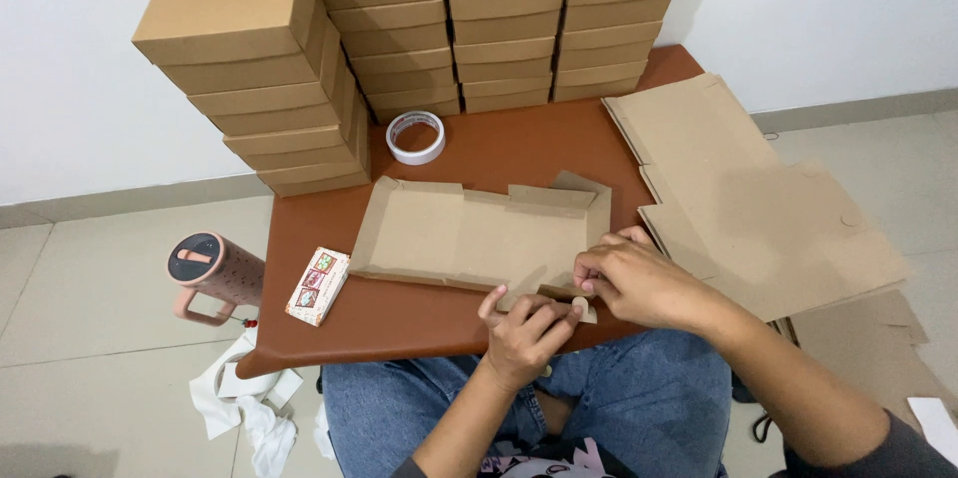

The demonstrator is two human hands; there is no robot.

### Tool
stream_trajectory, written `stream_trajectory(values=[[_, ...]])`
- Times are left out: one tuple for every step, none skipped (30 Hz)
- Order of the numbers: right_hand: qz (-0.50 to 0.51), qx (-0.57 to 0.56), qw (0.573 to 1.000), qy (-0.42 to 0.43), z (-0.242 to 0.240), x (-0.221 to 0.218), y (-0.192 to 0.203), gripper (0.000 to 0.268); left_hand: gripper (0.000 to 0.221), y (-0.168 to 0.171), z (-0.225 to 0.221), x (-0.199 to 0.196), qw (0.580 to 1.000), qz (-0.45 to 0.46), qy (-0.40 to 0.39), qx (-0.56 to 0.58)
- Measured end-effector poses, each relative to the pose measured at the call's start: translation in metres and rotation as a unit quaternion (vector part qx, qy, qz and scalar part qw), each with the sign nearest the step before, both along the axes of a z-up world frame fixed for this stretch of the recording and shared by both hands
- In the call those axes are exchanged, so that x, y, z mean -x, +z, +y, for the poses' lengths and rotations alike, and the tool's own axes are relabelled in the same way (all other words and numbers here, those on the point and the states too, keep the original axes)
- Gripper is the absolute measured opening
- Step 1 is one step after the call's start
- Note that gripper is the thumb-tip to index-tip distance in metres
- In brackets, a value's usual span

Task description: Assembling cardboard boxes from flat sheets by folding and tucking flaps.

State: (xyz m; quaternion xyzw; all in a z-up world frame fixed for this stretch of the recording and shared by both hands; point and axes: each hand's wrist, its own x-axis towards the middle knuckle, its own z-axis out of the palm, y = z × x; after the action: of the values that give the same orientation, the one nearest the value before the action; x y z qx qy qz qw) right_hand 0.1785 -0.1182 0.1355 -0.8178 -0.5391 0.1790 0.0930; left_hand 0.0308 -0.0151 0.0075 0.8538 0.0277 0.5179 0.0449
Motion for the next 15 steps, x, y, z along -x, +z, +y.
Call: stream_trajectory(values=[[0.009, 0.016, 1.0, -0.011, 0.0009, 0.0, -0.0002, 0.019, 0.009, -0.001, -0.0004, 0.0004, 1.0, -0.007, 0.0, -0.001], [0.01, 0.016, 1.0, -0.012, 0.001, -0.0007, -0.0011, 0.019, 0.009, -0.0005, -0.0002, -0.0001, 1.0, -0.006, -0.001, -0.001], [0.007, 0.007, 1.0, -0.004, 0.0011, -0.001, -0.0019, 0.018, 0.01, 0.0003, 0.0001, -0.0004, 1.0, -0.006, -0.002, 0.001], [0.003, -0.002, 1.0, 0.004, 0.0012, -0.0012, -0.0027, 0.018, 0.011, 0.001, 0.0004, -0.0005, 1.0, -0.006, -0.002, 0.002], [0.004, -0.002, 1.0, 0.004, 0.001, -0.0024, -0.0041, 0.018, 0.011, 0.0013, 0.0005, -0.0008, 1.0, -0.006, -0.002, 0.003], [0.0, -0.002, 1.0, 0.007, 0.0009, -0.0034, -0.0054, 0.017, 0.011, 0.0017, 0.0006, -0.0008, 1.0, -0.001, -0.007, 0.006], [-0.004, -0.003, 1.0, 0.011, 0.0009, -0.0046, -0.0064, 0.015, 0.011, 0.0022, 0.0009, -0.0013, 1.0, 0.003, -0.011, 0.009], [-0.004, -0.003, 1.0, 0.012, 0.001, -0.0044, -0.006, 0.015, 0.011, 0.0023, 0.0012, -0.001, 1.0, 0.003, -0.011, 0.009], [0.001, -0.002, 1.0, 0.013, 0.0009, -0.0043, -0.0054, 0.017, 0.012, 0.0026, 0.0012, -0.0007, 1.0, 0.007, -0.015, 0.014], [0.007, -0.001, 1.0, 0.013, 0.0006, -0.0041, -0.0048, 0.018, 0.014, 0.0028, 0.0011, -0.0004, 1.0, 0.011, -0.02, 0.019], [0.006, 0.0, 1.0, 0.013, 0.0013, -0.0048, -0.0058, 0.018, 0.014, 0.0039, 0.0012, -0.0004, 1.0, 0.01, -0.02, 0.019], [0.008, -0.002, 1.0, 0.015, 0.0019, -0.0055, -0.0068, 0.017, 0.013, 0.005, 0.0012, -0.0003, 1.0, 0.008, -0.017, 0.018], [0.01, -0.004, 1.0, 0.017, 0.0023, -0.0062, -0.0077, 0.016, 0.011, 0.0063, 0.0011, -0.0002, 1.0, 0.005, -0.014, 0.018], [0.009, -0.004, 1.0, 0.016, 0.0021, -0.0076, -0.0079, 0.016, 0.011, 0.0062, 0.001, -0.0005, 1.0, 0.005, -0.015, 0.018], [0.019, 0.003, 1.0, 0.025, 0.0022, -0.0092, -0.008, 0.015, 0.01, 0.0062, 0.0012, -0.0009, 1.0, -0.001, -0.017, 0.016]])
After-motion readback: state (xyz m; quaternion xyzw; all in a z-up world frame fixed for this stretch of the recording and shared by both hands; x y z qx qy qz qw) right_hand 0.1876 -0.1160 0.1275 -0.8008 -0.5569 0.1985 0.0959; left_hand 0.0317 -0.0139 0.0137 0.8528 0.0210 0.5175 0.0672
